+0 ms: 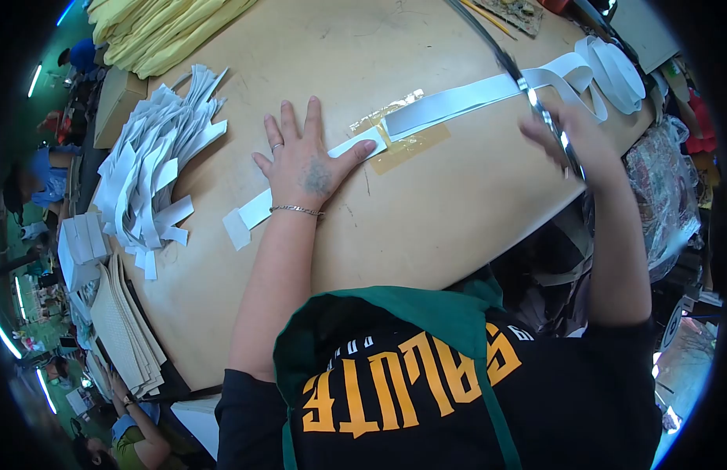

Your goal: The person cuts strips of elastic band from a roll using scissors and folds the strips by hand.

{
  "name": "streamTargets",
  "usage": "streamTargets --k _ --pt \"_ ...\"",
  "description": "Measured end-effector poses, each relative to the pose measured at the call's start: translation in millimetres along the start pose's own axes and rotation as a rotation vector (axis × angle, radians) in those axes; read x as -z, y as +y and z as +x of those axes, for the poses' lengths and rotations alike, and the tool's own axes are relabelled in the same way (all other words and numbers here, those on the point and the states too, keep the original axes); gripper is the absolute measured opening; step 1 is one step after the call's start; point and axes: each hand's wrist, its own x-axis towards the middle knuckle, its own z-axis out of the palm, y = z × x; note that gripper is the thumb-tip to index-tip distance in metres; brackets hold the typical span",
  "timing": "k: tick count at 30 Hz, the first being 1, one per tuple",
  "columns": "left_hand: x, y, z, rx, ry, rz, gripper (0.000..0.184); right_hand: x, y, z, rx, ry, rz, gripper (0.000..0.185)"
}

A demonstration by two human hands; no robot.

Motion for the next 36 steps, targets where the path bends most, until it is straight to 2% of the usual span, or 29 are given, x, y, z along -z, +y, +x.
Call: streamTargets --k 1,3,7,10,13,15,17,19,22,26,29,31,35,36 --pt "1 0 1 0.006 -0.002 0.006 0.104 4 12 30 0.150 0.121 -0.239 0.045" --pt "2 1 1 0.000 0.002 -0.001 0.102 8 -2 78 0.070 0.182 -0.293 0.046" --pt "3 1 0 -0.002 0.002 -0.008 0.099 -5 5 173 0.068 0.260 -0.251 0.036" --pt "2 0 1 -0.006 0.003 0.005 0.100 -22 -6 192 0.028 0.243 -0.445 0.035" --pt "1 -1 1 0.001 -0.007 -0.001 0.100 -31 3 183 0.104 0.234 -0.244 0.035" --pt "0 -2 0 0.000 -0.017 0.002 0.093 -45 -8 152 0.651 0.443 -0.255 0.033" --pt "-1 -4 1 -0.001 -0.011 -0.010 0.084 -71 -41 101 0.722 0.010 0.009 0.032" --pt "-6 -7 2 -0.008 0.003 -0.031 0.075 -97 -64 74 0.802 -0.142 -0.188 0.034" --pt "-6 -6 0 -0.008 0.022 -0.011 0.067 -113 -80 69 0.750 -0.274 -0.345 0.033" --pt "-8 -10 -3 -0.044 0.139 -0.124 0.065 -117 -97 76 0.626 -0.343 -0.428 0.031" --pt "-16 -21 -6 -0.247 0.378 -0.195 0.051 -118 -109 75 0.571 -0.367 -0.456 0.027" --pt "-3 -24 -13 -0.361 0.315 -0.334 0.037 -113 -117 67 0.490 -0.450 -0.428 0.024" --pt "5 -27 -26 -0.540 0.223 -0.439 0.020 -125 -90 47 0.593 -0.216 -0.298 0.020" --pt "10 -29 -31 -0.561 0.129 -0.389 0.018 -130 -85 41 0.626 -0.174 -0.260 0.020"
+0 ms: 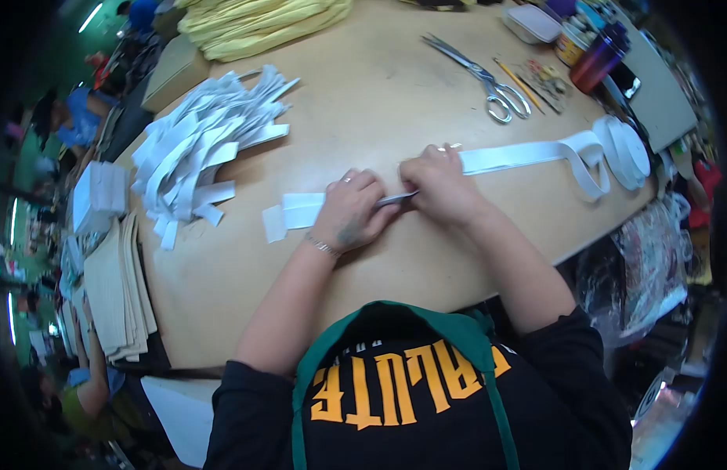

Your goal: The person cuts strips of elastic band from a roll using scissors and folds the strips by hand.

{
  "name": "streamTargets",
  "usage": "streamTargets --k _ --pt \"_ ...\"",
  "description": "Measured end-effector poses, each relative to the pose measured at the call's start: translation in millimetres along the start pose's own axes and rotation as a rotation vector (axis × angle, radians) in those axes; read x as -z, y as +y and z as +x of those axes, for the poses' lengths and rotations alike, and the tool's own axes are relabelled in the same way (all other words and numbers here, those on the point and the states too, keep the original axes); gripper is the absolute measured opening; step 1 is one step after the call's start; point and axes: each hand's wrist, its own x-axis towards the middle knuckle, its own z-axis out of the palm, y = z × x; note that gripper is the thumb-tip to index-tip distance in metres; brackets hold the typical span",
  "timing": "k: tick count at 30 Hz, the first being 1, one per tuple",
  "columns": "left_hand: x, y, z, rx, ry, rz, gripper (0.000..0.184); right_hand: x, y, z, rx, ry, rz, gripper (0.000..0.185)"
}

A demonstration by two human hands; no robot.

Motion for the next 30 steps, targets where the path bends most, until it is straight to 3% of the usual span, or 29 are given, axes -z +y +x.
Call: streamTargets --k 2,4,5,7,8,9,10,11,13,14,16,20,25,26,30 --pt "4 -6 -13 -0.021 -0.100 -0.183 0.018 -4 -7 -13 0.028 0.050 -0.007 0.022" --pt "43 -14 -18 -0.088 -0.099 -0.054 0.019 6 -1 -25 0.208 0.324 0.201 0.027" --pt "72 -15 -18 0.010 -0.067 0.003 0.019 11 3 -31 0.304 0.457 0.305 0.030" --pt "124 -64 -21 0.103 -0.004 0.145 0.011 29 39 -38 0.172 0.364 0.252 0.040" --pt "149 -96 -21 0.173 0.040 0.089 0.015 36 60 -38 0.077 0.269 0.218 0.041" --pt "170 -129 -20 0.166 0.104 0.186 0.016 41 71 -36 -0.014 0.178 0.179 0.042" --pt "188 -132 -13 0.291 0.057 0.406 0.026 41 75 -33 -0.037 0.134 0.127 0.041" --pt "189 -132 -8 0.248 0.144 0.517 0.032 38 78 -28 -0.059 0.092 0.075 0.040" --pt "191 -131 3 0.151 0.314 0.738 0.044 35 78 -22 -0.082 0.045 0.028 0.035" --pt "183 -130 10 0.153 0.276 0.716 0.059 33 77 -21 -0.085 0.038 0.033 0.032" --pt "134 -83 27 -0.029 0.256 0.534 0.060 30 77 -21 -0.067 0.068 0.033 0.025" --pt "19 24 49 -0.106 0.076 0.173 0.060 28 72 -20 -0.046 0.077 0.007 0.017" --pt "-9 70 56 0.026 -0.110 0.181 0.019 40 48 -33 -0.023 0.062 0.287 0.012" --pt "-2 70 51 -0.058 -0.036 0.147 0.013 42 42 -35 0.021 0.044 0.290 0.012" --pt "56 66 18 -0.077 -0.166 0.134 0.010 41 9 -46 0.112 -0.014 0.196 0.017"
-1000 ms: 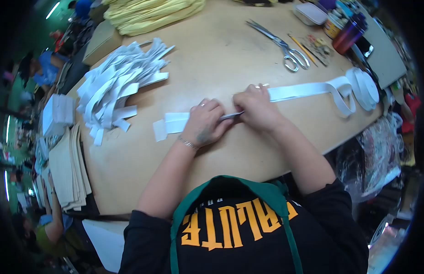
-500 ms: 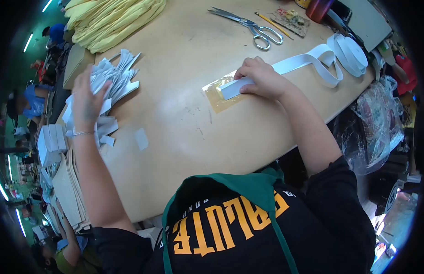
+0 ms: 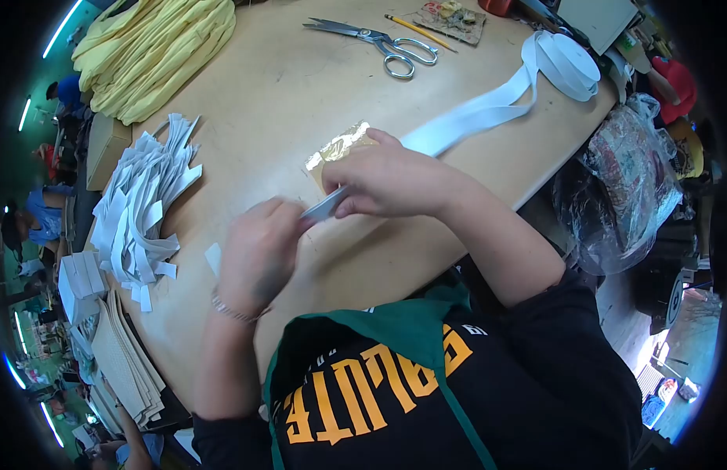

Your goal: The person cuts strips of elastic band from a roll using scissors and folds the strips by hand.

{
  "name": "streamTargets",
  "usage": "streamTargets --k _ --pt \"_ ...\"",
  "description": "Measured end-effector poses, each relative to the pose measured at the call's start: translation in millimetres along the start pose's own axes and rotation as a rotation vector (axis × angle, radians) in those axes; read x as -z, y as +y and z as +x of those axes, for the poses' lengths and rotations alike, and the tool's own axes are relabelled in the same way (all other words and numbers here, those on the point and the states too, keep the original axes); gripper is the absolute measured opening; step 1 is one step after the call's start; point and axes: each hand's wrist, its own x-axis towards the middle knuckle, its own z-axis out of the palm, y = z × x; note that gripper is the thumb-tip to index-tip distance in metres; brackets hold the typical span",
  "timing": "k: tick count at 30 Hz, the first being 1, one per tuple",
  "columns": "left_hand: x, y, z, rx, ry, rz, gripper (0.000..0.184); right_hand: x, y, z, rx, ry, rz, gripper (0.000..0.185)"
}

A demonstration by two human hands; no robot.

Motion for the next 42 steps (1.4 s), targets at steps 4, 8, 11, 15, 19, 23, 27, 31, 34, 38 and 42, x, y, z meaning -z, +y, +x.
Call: streamTargets --k 4,8,11,15,19,23,27,31,34,38,42 --pt "37 -26 -61 0.138 -0.076 -0.134 0.007 6 -6 -3 -0.018 -0.062 -0.123 0.023" --pt "51 -63 -122 0.391 -0.024 -0.135 0.006 13 27 -17 -0.139 -0.011 -0.342 0.021" --pt "43 -116 -187 0.678 0.077 -0.291 0.010 30 66 -41 -0.327 0.043 -0.495 0.024" --pt "65 -153 -262 0.887 0.134 -0.291 0.018 58 123 -91 -0.383 0.201 -0.662 0.024" --pt "78 -161 -300 1.024 0.160 -0.317 0.021 64 139 -111 -0.195 0.302 -0.879 0.022" --pt "64 -145 -282 0.964 0.089 -0.339 0.020 84 190 -129 -0.178 0.209 -0.946 0.021" --pt "38 -100 -221 0.759 0.034 -0.253 0.013 135 249 -159 -0.208 0.239 -1.127 0.020" --pt "42 -77 -173 0.619 0.018 -0.188 0.016 155 253 -151 -0.550 0.186 -1.164 0.022" --pt "54 -77 -174 0.628 0.030 -0.223 0.012 159 246 -137 -0.714 0.126 -1.094 0.024" --pt "69 -69 -182 0.599 0.025 -0.229 0.012 159 208 -100 -0.929 -0.074 -1.063 0.028" --pt "89 -48 -184 0.502 0.028 -0.065 0.008 117 139 -26 -0.523 0.022 -0.810 0.045"
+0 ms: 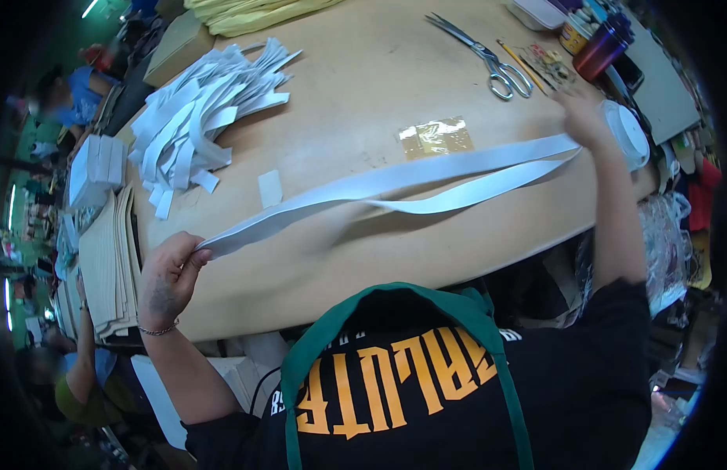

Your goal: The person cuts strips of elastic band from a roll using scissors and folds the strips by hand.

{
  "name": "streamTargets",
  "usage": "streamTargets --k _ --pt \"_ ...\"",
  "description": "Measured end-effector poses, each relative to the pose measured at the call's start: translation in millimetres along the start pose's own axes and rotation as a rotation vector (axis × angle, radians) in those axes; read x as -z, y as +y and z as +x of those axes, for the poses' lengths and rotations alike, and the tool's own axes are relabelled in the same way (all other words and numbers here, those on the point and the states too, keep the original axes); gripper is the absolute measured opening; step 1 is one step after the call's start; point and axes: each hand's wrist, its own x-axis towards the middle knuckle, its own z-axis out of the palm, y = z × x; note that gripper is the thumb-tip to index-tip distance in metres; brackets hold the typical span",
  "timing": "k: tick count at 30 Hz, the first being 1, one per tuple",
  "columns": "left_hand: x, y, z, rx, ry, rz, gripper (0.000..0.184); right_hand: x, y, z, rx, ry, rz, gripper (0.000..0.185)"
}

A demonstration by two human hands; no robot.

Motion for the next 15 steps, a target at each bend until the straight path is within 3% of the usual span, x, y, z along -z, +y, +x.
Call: streamTargets --k 2,3,6,11,12,13,15 --pt "12 18 -4 -0.049 -0.002 0.083 0.007 49 -143 -34 0.516 0.188 0.581 0.056" --pt "18 28 -5 -0.074 -0.012 0.108 0.007 76 -214 -66 0.630 0.076 0.892 0.061" --pt "34 49 -5 -0.163 0.018 0.185 0.007 117 -338 -104 1.042 0.087 0.849 0.055" --pt "52 51 -15 -0.130 0.056 0.317 0.007 104 -332 -85 0.988 -0.292 0.668 0.026" --pt "50 38 -13 -0.094 0.056 0.242 0.006 97 -302 -79 0.974 -0.379 0.619 0.023" --pt "47 22 -11 -0.129 0.065 0.209 0.007 102 -273 -77 0.801 -0.625 0.641 0.021" --pt "35 -4 -2 -0.040 -0.031 0.114 0.010 83 -206 -69 0.750 -0.665 0.695 0.019"
